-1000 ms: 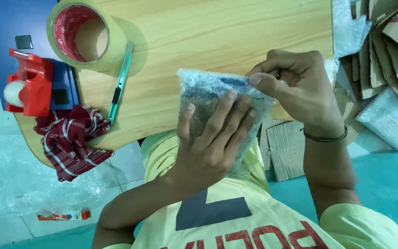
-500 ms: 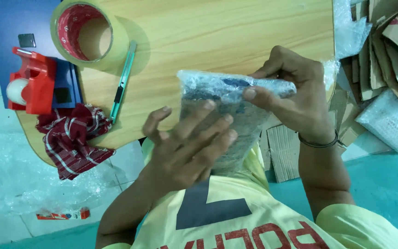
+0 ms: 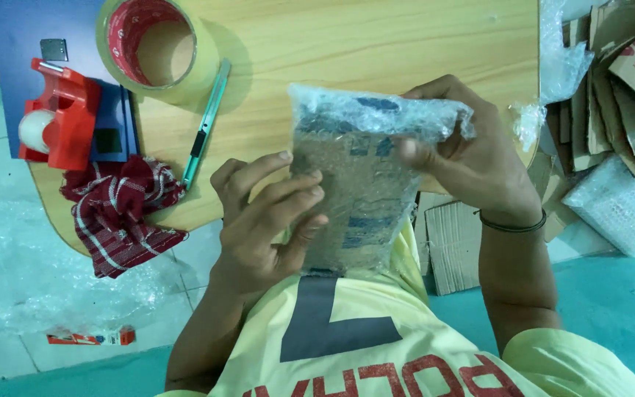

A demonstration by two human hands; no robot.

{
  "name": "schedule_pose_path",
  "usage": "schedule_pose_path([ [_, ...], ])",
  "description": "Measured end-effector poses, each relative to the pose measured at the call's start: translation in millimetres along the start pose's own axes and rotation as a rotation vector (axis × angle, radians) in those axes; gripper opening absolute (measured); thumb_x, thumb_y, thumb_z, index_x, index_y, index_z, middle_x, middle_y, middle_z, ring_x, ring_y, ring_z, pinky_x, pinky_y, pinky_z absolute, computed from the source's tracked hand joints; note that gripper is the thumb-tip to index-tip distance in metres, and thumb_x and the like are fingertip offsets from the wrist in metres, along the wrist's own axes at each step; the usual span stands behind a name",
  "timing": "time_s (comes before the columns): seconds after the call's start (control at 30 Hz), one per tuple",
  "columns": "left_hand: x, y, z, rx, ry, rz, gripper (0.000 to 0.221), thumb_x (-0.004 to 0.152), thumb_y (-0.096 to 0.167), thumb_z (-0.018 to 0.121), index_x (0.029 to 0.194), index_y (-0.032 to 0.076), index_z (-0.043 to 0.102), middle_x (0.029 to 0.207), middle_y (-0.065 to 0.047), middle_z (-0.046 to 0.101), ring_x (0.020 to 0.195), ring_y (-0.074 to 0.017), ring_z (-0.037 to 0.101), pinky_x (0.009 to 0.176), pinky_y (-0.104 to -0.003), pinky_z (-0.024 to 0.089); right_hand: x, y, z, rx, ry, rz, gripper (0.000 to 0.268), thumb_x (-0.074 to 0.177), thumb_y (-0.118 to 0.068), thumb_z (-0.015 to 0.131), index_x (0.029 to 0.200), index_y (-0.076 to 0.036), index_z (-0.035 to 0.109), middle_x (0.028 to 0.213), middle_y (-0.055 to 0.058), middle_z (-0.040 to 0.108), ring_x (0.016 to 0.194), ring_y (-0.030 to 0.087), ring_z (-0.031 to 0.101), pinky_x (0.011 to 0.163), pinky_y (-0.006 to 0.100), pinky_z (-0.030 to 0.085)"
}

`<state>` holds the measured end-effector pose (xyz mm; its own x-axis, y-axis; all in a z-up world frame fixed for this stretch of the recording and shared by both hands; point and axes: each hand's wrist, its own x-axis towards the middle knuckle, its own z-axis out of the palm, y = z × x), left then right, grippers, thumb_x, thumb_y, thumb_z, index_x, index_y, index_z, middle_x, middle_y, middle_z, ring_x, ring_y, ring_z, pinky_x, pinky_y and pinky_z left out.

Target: Wrapping a cardboard-backed item in bubble wrap and securing it with adhesive tape.

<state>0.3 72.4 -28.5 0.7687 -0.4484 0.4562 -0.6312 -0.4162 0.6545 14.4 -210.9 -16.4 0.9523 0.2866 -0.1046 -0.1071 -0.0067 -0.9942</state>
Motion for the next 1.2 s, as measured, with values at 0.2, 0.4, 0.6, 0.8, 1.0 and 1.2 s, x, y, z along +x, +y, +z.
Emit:
schedule_pose_path([
  [0.2, -18.6, -4.7, -4.0, -0.204, 0.075, -0.178, 0.038, 0.090, 0.016, 0.079, 0.121, 0.007, 0.059, 0.123, -0.009, 0.070, 0.129, -0.0296, 0.054, 0.112, -0.045, 0.048, -2.2, 14.5, -16.1, -0.102, 0.242, -0.010, 0.032, 0.093, -0.015, 0.076, 0.114, -0.004, 0.054, 0.093, 0.002, 0.064, 0.065, 0.005, 0.058, 0.057, 0.015, 0.049],
  [0.4, -31.9, -10.0, 3.2, -0.297, 0.168, -0.264, 0.078, 0.094, 0.042, 0.075, 0.152, 0.009, 0.034, 0.153, -0.018, 0.044, 0.145, -0.0352, 0.051, 0.124, -0.046, 0.049, -26.0, 54.9, -46.0, 0.312, 0.479, -0.333, 0.031, 0.114, -0.018, 0.063, 0.139, -0.023, 0.047, 0.092, -0.010, 0.048, 0.078, 0.002, 0.045, 0.075, 0.018, 0.041],
  [0.6, -42.1, -8.4, 30.0, -1.132, 0.293, -0.479, 0.118, 0.079, 0.049, 0.090, 0.163, 0.013, 0.016, 0.161, -0.009, 0.039, 0.149, -0.0277, 0.043, 0.129, -0.045, 0.034, -40.8, 58.1, -5.4, 0.616, 0.583, -0.380, 0.039, 0.113, -0.021, 0.064, 0.149, -0.008, 0.056, 0.138, 0.005, 0.071, 0.117, 0.015, 0.071, 0.107, 0.033, 0.059],
  [0.8, -32.5, -22.4, 42.9, -1.197, 0.376, -0.617, 0.029, 0.085, 0.005, 0.082, 0.109, 0.005, 0.066, 0.087, 0.000, 0.074, 0.078, -0.0110, 0.070, 0.076, -0.025, 0.057, -52.6, 68.6, 8.9, 0.723, 0.531, -0.339, 0.034, 0.112, -0.027, 0.066, 0.142, -0.011, 0.066, 0.138, 0.003, 0.072, 0.121, 0.015, 0.070, 0.116, 0.036, 0.054],
  [1.0, -7.3, -17.3, 15.9, -1.131, 0.401, -0.560, 0.019, 0.087, 0.008, 0.081, 0.095, 0.007, 0.064, 0.084, 0.001, 0.068, 0.072, -0.0072, 0.059, 0.072, -0.023, 0.052, -67.1, 77.7, -9.2, 0.761, 0.595, -0.348, 0.035, 0.113, -0.026, 0.064, 0.145, -0.013, 0.067, 0.142, 0.003, 0.072, 0.124, 0.016, 0.072, 0.116, 0.036, 0.058],
  [1.2, -5.6, -22.2, 11.3, -1.229, 0.373, -0.433, 0.025, 0.091, 0.010, 0.079, 0.111, 0.003, 0.067, 0.093, 0.001, 0.067, 0.079, -0.0069, 0.057, 0.076, -0.021, 0.049, -66.3, 76.3, -20.1, 0.764, 0.504, -0.375, 0.035, 0.117, -0.031, 0.060, 0.149, -0.019, 0.068, 0.151, 0.001, 0.069, 0.131, 0.012, 0.070, 0.127, 0.038, 0.055],
])
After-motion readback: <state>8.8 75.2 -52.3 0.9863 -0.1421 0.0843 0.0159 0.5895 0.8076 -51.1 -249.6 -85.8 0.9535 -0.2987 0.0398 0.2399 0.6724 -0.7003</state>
